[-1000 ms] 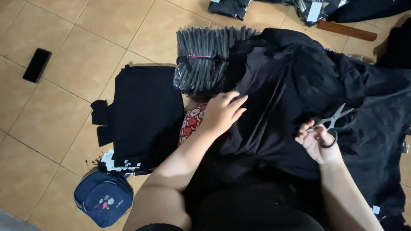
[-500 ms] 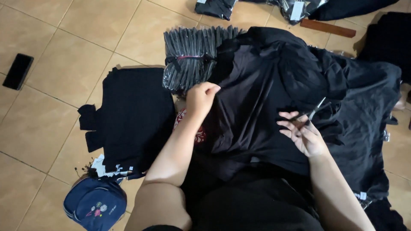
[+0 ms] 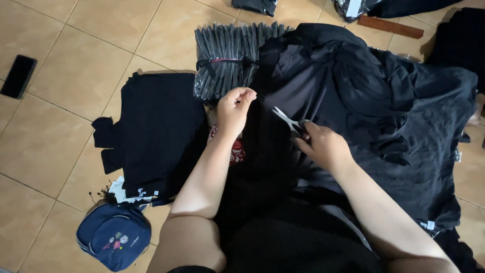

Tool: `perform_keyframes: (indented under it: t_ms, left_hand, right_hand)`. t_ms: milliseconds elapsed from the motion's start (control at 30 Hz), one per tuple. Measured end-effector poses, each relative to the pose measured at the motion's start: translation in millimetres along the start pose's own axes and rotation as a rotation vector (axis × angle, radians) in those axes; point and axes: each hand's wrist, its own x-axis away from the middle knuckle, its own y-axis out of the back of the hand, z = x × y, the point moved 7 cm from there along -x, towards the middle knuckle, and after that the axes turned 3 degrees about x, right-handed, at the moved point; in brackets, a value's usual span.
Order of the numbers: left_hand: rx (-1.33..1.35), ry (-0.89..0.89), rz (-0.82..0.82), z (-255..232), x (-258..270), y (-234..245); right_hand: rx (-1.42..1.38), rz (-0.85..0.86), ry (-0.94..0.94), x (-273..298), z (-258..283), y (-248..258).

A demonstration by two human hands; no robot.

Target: Cutting tags off black garments using scissors and folding them for organization.

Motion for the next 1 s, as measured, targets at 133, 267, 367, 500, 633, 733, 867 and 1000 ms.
perform_keyframes:
  t_ms: [133,267,367,500,633,733,867,1000]
  left_hand:
    - [-0.014,-0.018,-0.009,-7.8,5.3,-0.2]
    - [-0.039,-0.010,-0.003,-4.4,9.2,-0.3]
    - [-0.064,-0.038,-0.010,-5.0,10.0,-1.4]
    - [-0.070,-0.078,-0.023,-5.1,8.8,-4.2]
    - [-0.058,-0.086,-0.037,-8.9,8.1,-1.2]
    - [-0.061,-0.079,-0.026,-10.1,10.1,-0.8]
    - [-0.042,-0.078,-0.015,-14.1,13.0,-0.9]
    - [-0.015,-0.081,-0.035,-14.4,12.7,2.0]
  right_hand:
    - [0.121,-0.008,0.009,-14.1,13.6,-3.0]
    - [0.139,0.013,-0.015,-22.9,21.4,-1.8]
    - [0.175,0.007,-0.009,-27.3,26.7,3.9]
    - [0.166,0.016,-0.012,-26.6,19.6,-5.5]
    - [0.104,0.079,-0.056,-24.1,22.8,2.4]
    - [0.070,0.080,-0.055,-22.3,28.3,9.2]
    - [0.068,0.049,-0.026,-26.2,28.7,5.8]
    - [0.125,0.028,-0.012,-24.0,16.4,-10.9]
